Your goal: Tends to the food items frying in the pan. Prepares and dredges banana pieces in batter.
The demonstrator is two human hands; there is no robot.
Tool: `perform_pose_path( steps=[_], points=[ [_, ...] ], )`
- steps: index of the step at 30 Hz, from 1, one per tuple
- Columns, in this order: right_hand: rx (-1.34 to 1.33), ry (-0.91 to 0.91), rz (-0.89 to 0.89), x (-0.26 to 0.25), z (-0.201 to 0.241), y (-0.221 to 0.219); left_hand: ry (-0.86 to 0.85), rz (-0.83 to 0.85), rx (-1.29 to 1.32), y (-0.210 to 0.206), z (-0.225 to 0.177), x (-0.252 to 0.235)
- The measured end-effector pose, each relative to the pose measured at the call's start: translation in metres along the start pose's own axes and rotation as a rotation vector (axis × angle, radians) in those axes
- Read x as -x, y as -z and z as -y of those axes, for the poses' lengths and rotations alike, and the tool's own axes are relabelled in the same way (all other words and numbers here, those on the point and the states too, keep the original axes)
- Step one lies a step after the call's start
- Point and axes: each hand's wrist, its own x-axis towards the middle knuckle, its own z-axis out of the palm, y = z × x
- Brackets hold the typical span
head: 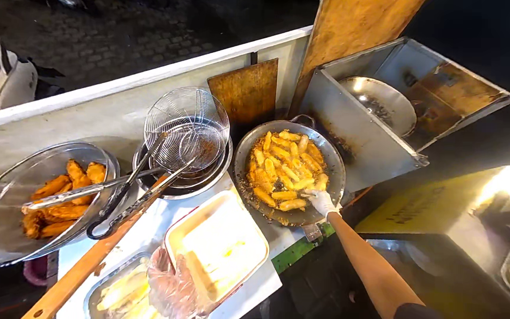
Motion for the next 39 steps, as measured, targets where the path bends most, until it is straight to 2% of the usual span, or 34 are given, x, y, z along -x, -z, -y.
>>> perform_pose_path(
  steps=[2,6,9,11,13,16,19,21,23,25,28,31,36,37,39],
  points=[
    [0.028,0.017,-0.027,0.009,0.006,0.006,0.007,-0.007,-0.033,-0.002,0.002,-0.002],
    [-0.03,0.135,-0.243,0.036,0.044,0.033,0.007,0.002,-0.086,0.0,-0.001,-0.004],
    [-0.099,0.333,-0.384,0.07,0.096,0.055,0.015,0.0,-0.078,0.0,0.001,-0.005],
    [-0.114,0.455,-0.38,0.1,0.144,0.064,0.017,-0.005,-0.051,0.001,-0.002,-0.005],
    [-0.103,0.566,-0.281,0.129,0.196,0.062,0.024,0.0,0.006,0.002,-0.007,-0.005],
    [0.008,0.768,0.062,0.164,0.262,0.025,0.053,0.029,0.073,0.005,-0.013,-0.003],
    [0.447,0.917,0.389,0.189,0.295,-0.039,0.052,0.049,0.056,0.005,-0.009,-0.004],
    [0.632,0.946,0.495,0.208,0.311,-0.064,0.04,0.029,0.051,0.0,-0.003,-0.005],
    [0.743,0.965,0.488,0.213,0.321,-0.079,0.039,0.019,0.071,-0.002,0.0,-0.006],
    [0.785,0.927,0.533,0.211,0.328,-0.077,0.029,0.003,0.083,-0.005,0.004,-0.007],
    [0.676,0.93,0.526,0.189,0.319,-0.067,0.069,0.021,0.113,-0.005,0.004,-0.008],
    [0.575,0.876,0.491,0.191,0.331,-0.032,0.108,0.031,0.129,-0.003,0.001,-0.009],
    [0.105,0.881,0.408,0.19,0.335,0.003,0.09,0.023,0.135,-0.001,-0.001,-0.009],
    [0.078,0.884,0.442,0.186,0.332,0.004,0.086,0.025,0.133,-0.001,-0.001,-0.009],
    [0.232,0.873,0.518,0.179,0.324,0.004,0.077,0.033,0.121,-0.002,0.0,-0.009]
  ],
)
